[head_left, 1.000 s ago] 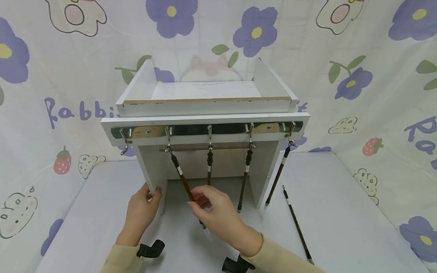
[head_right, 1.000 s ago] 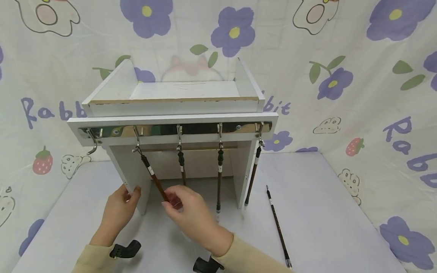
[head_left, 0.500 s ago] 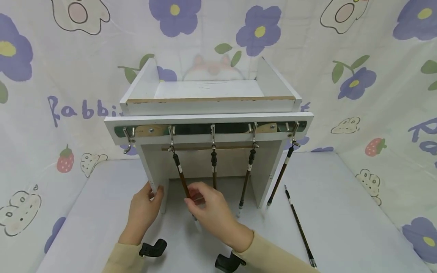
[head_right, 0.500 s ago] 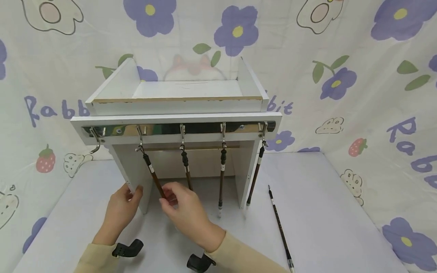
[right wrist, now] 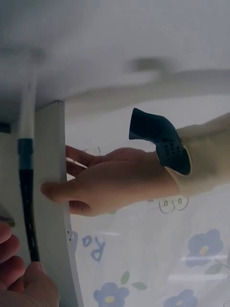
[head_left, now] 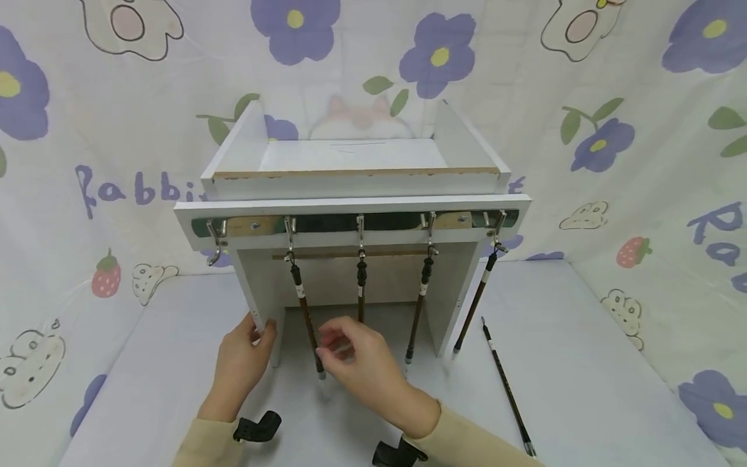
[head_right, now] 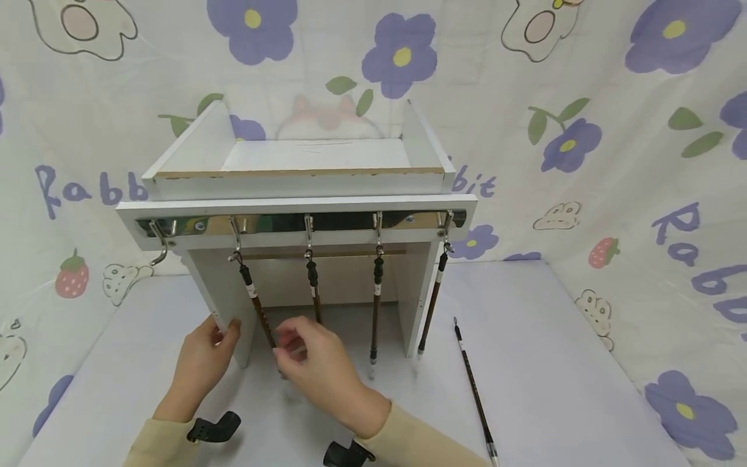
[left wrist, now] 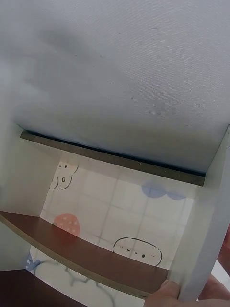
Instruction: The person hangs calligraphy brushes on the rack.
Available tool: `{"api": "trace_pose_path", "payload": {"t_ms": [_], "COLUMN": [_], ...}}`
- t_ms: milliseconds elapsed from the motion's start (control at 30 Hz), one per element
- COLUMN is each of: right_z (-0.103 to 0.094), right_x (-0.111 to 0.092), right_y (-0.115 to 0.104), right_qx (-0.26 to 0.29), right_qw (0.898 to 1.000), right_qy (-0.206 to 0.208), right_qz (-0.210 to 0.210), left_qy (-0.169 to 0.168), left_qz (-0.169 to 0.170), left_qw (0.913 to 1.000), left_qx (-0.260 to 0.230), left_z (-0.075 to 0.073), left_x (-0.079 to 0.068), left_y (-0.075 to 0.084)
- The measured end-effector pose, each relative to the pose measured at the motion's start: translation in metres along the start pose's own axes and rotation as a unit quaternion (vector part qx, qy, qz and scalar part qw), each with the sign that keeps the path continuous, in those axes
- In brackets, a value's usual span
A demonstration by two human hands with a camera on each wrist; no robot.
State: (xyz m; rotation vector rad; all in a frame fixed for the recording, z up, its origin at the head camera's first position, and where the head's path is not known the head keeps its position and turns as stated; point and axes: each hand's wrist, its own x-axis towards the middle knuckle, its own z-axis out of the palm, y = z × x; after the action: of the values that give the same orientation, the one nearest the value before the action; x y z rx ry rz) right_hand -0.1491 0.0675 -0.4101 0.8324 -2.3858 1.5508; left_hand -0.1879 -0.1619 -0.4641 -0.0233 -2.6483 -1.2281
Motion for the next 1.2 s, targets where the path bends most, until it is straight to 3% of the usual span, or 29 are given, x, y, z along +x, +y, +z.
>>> {"api": "trace_pose_path", "payload": {"t_ms": [333, 633, 1000, 1200], "right_z": [-0.031, -0.076, -0.116, -0.134], "right_x": [-0.022, -0.052, -0.087, -0.102], "right_y": [-0.009, 0.006, 0.036, 0.053], "right_qx": [0.014, -0.036, -0.091, -0.111], "right_qw": [1.000, 0.999, 0.995, 0.989], "right_qy": [-0.016, -0.001, 0.037, 0.063], "right_qz": [-0.008, 0.023, 0.022, 0.074], "left_qy": [0.001, 0.001, 0.001, -0.001], "left_qz": [0.006, 0.019, 0.015, 0.014], "left_qw": [1.0000, 0.9997, 0.9999, 0.9999], "left_qx": [0.005, 0.013, 0.007, 0.003], "left_z": [0.000, 0.001, 0.002, 0.002], "left_x": [0.000, 0.001, 0.001, 0.000], "left_y": [-0.001, -0.001, -0.004, -0.005]}}
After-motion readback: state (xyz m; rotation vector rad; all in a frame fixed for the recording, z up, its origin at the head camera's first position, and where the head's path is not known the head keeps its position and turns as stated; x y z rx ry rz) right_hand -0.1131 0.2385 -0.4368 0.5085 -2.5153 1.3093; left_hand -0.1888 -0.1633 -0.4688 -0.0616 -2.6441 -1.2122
